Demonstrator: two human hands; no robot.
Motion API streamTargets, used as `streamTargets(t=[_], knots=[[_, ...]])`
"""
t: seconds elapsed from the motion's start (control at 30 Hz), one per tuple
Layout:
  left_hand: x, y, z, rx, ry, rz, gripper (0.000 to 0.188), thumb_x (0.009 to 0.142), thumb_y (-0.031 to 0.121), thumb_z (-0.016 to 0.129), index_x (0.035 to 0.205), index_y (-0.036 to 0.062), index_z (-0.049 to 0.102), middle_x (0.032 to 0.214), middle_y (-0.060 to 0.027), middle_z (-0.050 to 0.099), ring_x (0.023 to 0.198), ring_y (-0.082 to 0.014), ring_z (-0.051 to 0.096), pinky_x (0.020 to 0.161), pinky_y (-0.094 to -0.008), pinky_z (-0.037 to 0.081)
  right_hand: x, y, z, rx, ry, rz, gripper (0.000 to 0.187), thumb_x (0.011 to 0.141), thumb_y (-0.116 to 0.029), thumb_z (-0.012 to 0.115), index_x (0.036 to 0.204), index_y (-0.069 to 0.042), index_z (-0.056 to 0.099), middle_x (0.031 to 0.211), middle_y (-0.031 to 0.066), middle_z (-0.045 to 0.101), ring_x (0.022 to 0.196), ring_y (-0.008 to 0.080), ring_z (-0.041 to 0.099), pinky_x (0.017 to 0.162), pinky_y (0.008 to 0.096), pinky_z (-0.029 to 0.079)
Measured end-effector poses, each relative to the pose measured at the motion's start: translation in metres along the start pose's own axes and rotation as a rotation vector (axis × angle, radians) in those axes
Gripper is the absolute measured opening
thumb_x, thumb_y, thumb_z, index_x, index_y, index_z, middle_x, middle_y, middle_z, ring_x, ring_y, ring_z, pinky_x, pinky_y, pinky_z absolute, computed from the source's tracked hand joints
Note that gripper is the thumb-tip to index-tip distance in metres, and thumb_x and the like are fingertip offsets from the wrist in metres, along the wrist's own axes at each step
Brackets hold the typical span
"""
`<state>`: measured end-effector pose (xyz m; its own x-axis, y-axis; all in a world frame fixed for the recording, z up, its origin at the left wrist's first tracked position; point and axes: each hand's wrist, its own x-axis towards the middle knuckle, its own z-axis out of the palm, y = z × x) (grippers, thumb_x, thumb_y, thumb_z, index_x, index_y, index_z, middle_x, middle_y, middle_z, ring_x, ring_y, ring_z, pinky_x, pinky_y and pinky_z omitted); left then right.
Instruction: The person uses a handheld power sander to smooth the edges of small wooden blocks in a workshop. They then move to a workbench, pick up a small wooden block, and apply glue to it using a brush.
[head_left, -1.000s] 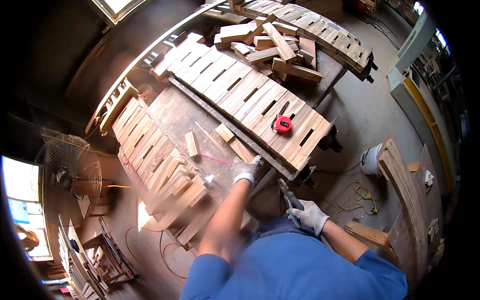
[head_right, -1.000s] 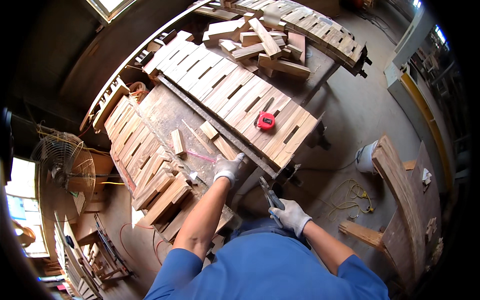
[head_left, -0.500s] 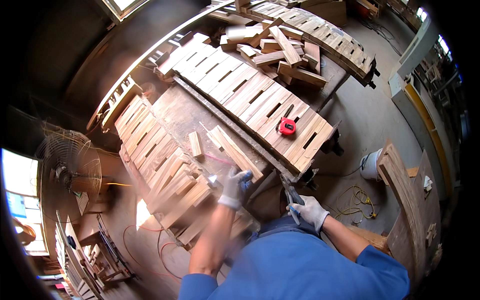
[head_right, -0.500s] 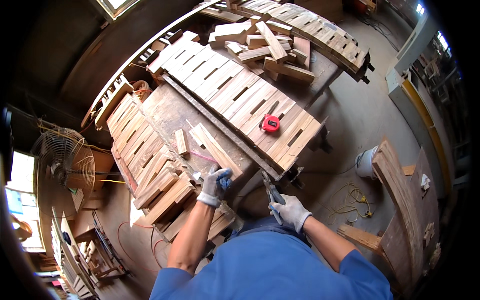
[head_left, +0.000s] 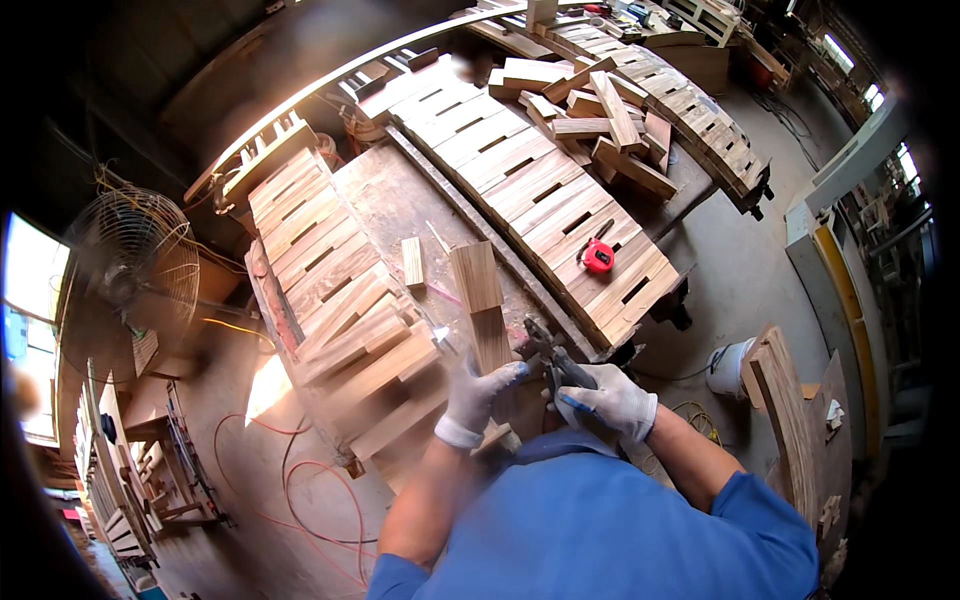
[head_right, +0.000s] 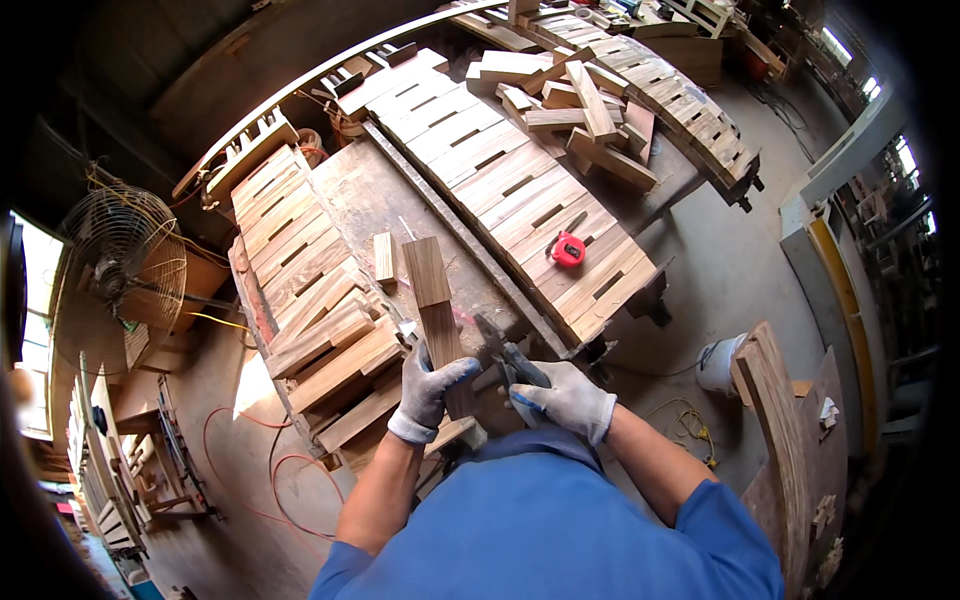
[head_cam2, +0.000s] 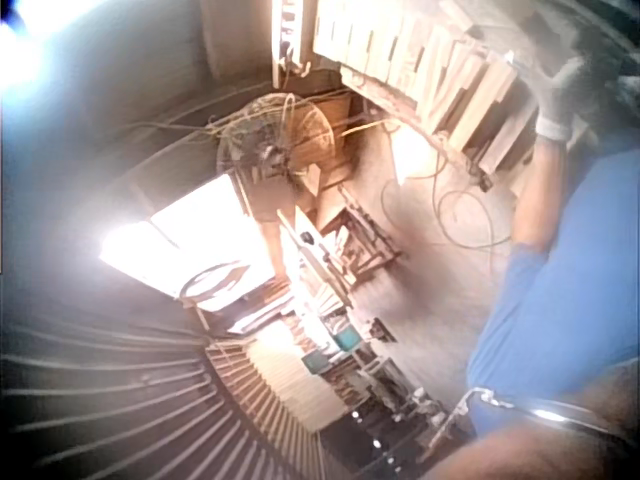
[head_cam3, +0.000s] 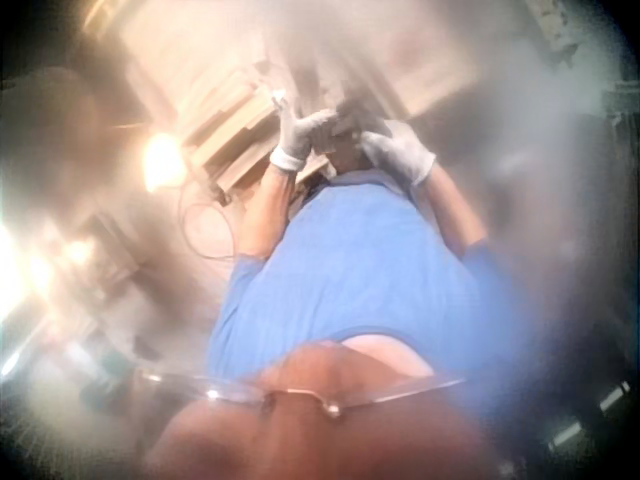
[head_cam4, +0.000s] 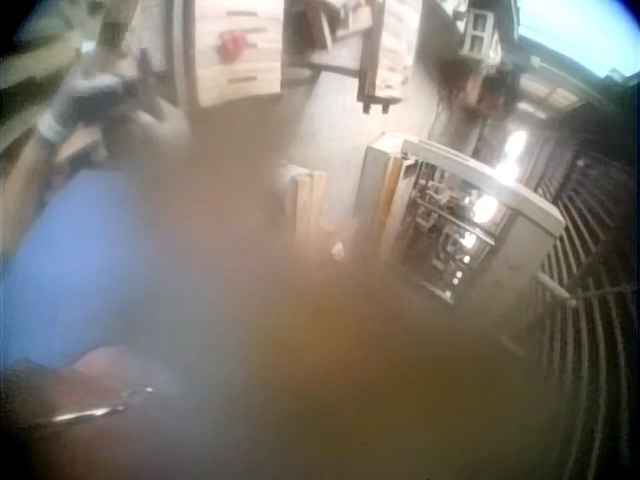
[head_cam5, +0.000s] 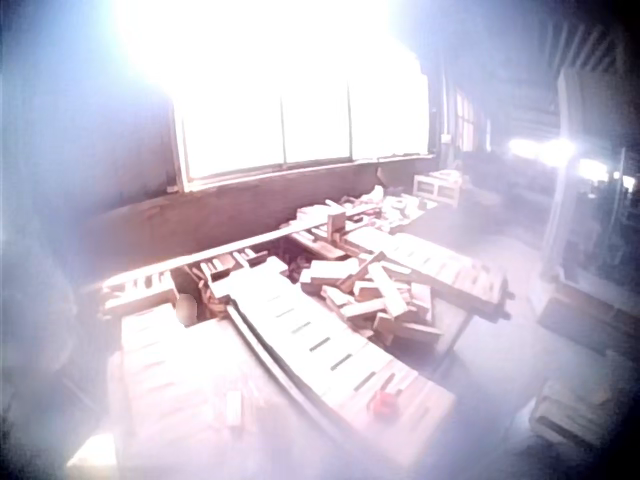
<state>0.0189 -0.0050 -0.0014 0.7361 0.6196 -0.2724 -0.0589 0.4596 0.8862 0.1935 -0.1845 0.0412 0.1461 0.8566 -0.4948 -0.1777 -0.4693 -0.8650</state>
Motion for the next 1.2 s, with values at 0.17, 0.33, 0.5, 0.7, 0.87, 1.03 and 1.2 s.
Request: streamTargets(t=[0.17,0.33,0.5,0.7,0.87,1.03,1.2], knots=[[-0.009,0.002,0.004,0.237,0.057,0.062,0.065,0.083,0.008,0.085,0.139,-0.0028,0.055,0.117,-0.0111,0.073,0.101,-0.0191,0.07,0.09,-0.0351,0.059,-0.001,-0.009,0.012,0.028,-0.048,0.027,0.026,0.103,-0.028,0.067,0.105,-0.002,0.07,0.08,0.001,0.064,0.072,0.0095,0.058,0.066,0.0291,0.051],[-0.014,-0.002,0.008,0.39,0.112,0.151,0.063,0.081,0.012,0.086,0.136,-0.0026,0.059,0.115,-0.0138,0.075,0.102,-0.0221,0.072,0.091,-0.037,0.058,0.001,-0.009,0.012,0.007,-0.066,0.02,0.026,0.103,-0.028,0.067,0.105,-0.002,0.07,0.08,0.0016,0.065,0.07,0.0094,0.059,0.062,0.028,0.05],[-0.014,-0.01,0.013,0.438,0.177,0.165,0.06,0.078,0.017,0.088,0.129,-0.0033,0.063,0.113,-0.019,0.075,0.105,-0.0269,0.072,0.093,-0.0399,0.057,0.002,-0.004,0.011,0.032,-0.079,0.038,0.031,0.104,-0.028,0.066,0.106,0.002,0.07,0.08,0.0045,0.07,0.075,0.0119,0.062,0.073,0.0298,0.051],[-0.014,-0.018,0.017,0.49,0.23,0.164,0.062,0.077,0.02,0.089,0.129,-0.0031,0.062,0.114,-0.0212,0.074,0.102,-0.0347,0.072,0.095,-0.0451,0.056,0.0,-0.001,0.012,0.037,-0.034,0.059,0.034,0.103,-0.028,0.068,0.114,0.004,0.071,0.087,0.0071,0.072,0.08,0.0136,0.066,0.079,0.0314,0.055],[-0.015,-0.022,0.017,0.563,0.21,0.174,0.064,0.077,0.019,0.089,0.131,-0.0027,0.06,0.115,-0.0213,0.073,0.104,-0.0344,0.071,0.095,-0.0441,0.056,0.001,0.009,0.01,0.069,-0.028,0.074,0.035,0.103,-0.027,0.068,0.117,0.005,0.07,0.097,0.0093,0.074,0.085,0.0156,0.069,0.085,0.0322,0.058],[-0.014,-0.022,0.018,0.589,0.215,0.195,0.062,0.078,0.018,0.088,0.129,-0.003,0.06,0.113,-0.0194,0.074,0.101,-0.0303,0.072,0.092,-0.0416,0.057,-0.001,0.005,0.016,0.246,-0.008,0.095,0.03,0.104,-0.028,0.066,0.11,0.002,0.07,0.095,0.0066,0.074,0.08,0.0148,0.068,0.072,0.0312,0.056],[-0.013,-0.022,0.019,0.642,0.244,0.24,0.057,0.079,0.019,0.085,0.125,-0.0042,0.062,0.107,-0.0163,0.076,0.094,-0.0242,0.074,0.086,-0.0389,0.06,0.004,0.02,0.024,-0.035,0.1,0.027,0.029,0.105,-0.028,0.064,0.105,0.001,0.071,0.092,0.0058,0.074,0.081,0.0152,0.068,0.072,0.0318,0.056]])
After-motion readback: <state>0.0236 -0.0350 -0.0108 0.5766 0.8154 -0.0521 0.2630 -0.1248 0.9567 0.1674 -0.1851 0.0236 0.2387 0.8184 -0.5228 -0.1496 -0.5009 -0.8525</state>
